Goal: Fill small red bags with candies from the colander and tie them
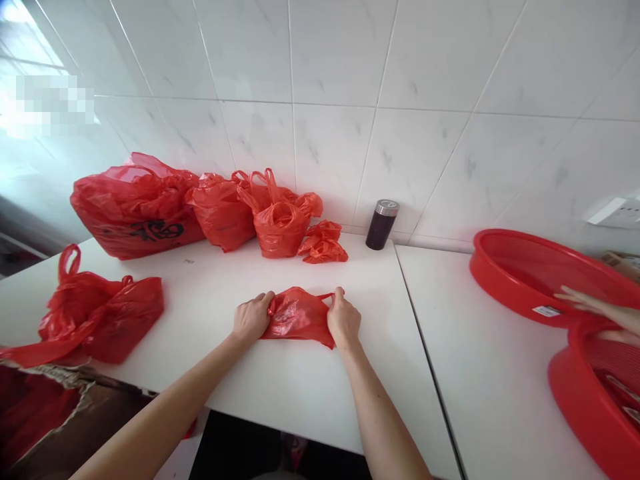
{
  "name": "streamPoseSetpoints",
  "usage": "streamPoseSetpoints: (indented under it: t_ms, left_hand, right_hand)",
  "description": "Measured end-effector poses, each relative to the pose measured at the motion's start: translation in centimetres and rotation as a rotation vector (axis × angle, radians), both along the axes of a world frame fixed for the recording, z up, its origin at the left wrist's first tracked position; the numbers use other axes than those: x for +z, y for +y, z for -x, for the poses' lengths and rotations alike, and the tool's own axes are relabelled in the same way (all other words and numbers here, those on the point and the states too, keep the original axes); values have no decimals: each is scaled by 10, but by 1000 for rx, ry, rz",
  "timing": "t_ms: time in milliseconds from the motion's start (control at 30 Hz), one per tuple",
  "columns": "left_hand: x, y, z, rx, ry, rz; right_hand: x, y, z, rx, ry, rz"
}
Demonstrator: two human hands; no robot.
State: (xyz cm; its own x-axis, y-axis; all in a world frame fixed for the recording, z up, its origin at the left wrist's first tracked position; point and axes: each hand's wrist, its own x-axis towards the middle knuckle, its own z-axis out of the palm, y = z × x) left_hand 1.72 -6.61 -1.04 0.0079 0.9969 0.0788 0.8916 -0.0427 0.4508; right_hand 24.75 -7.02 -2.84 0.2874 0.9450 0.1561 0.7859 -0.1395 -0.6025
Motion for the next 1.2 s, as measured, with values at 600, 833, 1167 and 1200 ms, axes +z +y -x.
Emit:
streamPoseSetpoints:
  t_ms: [600, 833, 1167, 1200]
  left_hand:
    - [57, -25, -45, -332, -163, -261]
    - [113, 8, 13, -323, -82, -94]
    - [221, -21, 278, 605, 13, -478]
    - [214, -25, 294, 615, 22, -466]
  right_hand:
    - [22, -31, -11, 89, 529, -501]
    - [27, -29, -23, -22, 772, -487]
    - [11, -17, -13, 40, 813, -362]
    - [7, -15, -13, 54, 790, -356]
